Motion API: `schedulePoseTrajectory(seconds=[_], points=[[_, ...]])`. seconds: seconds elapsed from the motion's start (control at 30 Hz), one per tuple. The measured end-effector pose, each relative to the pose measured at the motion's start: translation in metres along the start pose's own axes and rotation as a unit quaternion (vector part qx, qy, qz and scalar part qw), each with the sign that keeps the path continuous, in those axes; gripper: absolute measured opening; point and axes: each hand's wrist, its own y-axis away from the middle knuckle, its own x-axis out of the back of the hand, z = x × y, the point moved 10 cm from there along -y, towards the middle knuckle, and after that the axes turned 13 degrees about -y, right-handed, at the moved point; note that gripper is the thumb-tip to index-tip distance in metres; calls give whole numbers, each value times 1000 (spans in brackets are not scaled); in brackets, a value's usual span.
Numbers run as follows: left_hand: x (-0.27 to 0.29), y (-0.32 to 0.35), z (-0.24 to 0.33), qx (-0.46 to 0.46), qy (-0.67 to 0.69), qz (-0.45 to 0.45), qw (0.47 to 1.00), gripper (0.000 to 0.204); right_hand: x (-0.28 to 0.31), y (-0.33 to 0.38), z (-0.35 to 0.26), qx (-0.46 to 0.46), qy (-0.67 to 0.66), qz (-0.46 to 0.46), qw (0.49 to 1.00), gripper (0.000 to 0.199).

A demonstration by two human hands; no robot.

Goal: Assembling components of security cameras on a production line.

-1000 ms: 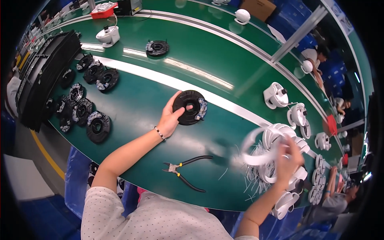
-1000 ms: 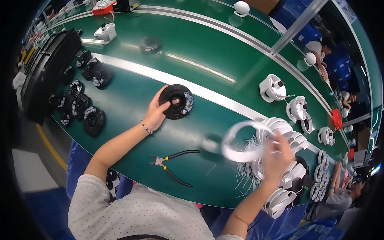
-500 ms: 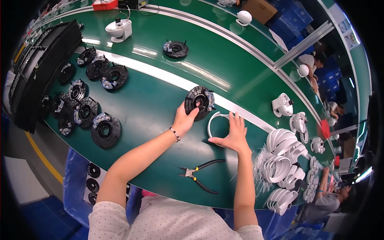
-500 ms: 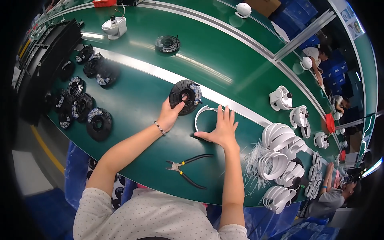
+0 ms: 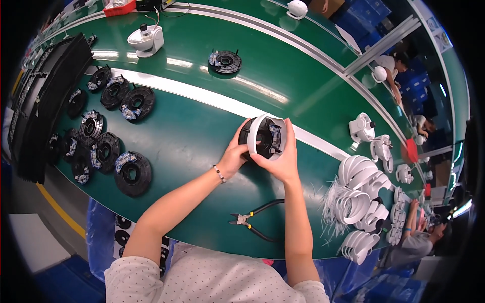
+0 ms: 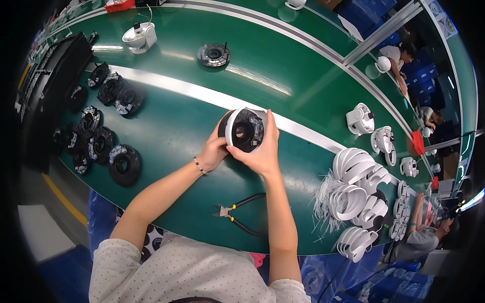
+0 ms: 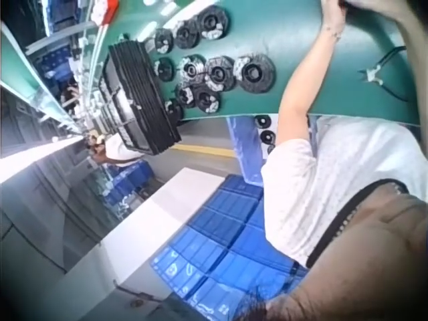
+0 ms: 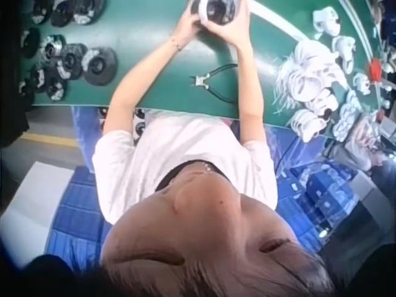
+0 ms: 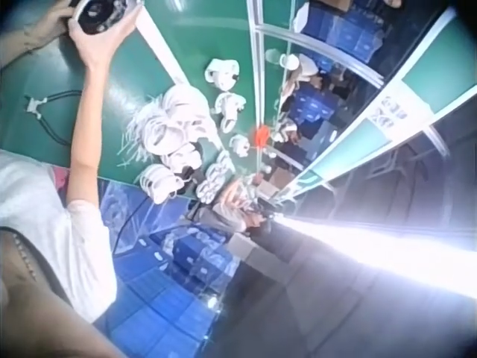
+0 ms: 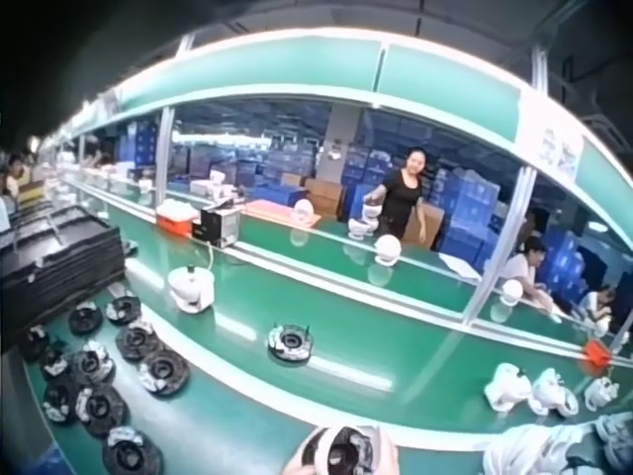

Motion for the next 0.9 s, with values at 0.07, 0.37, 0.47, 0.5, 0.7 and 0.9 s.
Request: schedulePoseTrajectory(seconds=[0.07, 0.37, 0.47, 0.5, 0.7, 0.9], points=[[-20, 12, -20, 164, 190, -136, 958, 52, -3, 5, 4, -12, -72, -3, 997, 112], [-45, 10, -12, 222, 261, -154, 927, 75, 3, 11, -20, 65, 7, -54, 996, 115], [-55, 13, -13, 234, 236, -142, 932, 59, 26, 10, -7, 32, -101, -12, 994, 113], [-58, 12, -13, 223, 226, -135, 939, 57, 28, 10, -2, 31, -156, -17, 987, 112], [-56, 6, -28, 173, 210, -72, 960, 49, 10, 24, -29, 92, 91, -71, 989, 108], [-72, 10, -23, 172, 155, -101, 968, 79, 22, 23, -19, 96, 79, -86, 988, 109]])
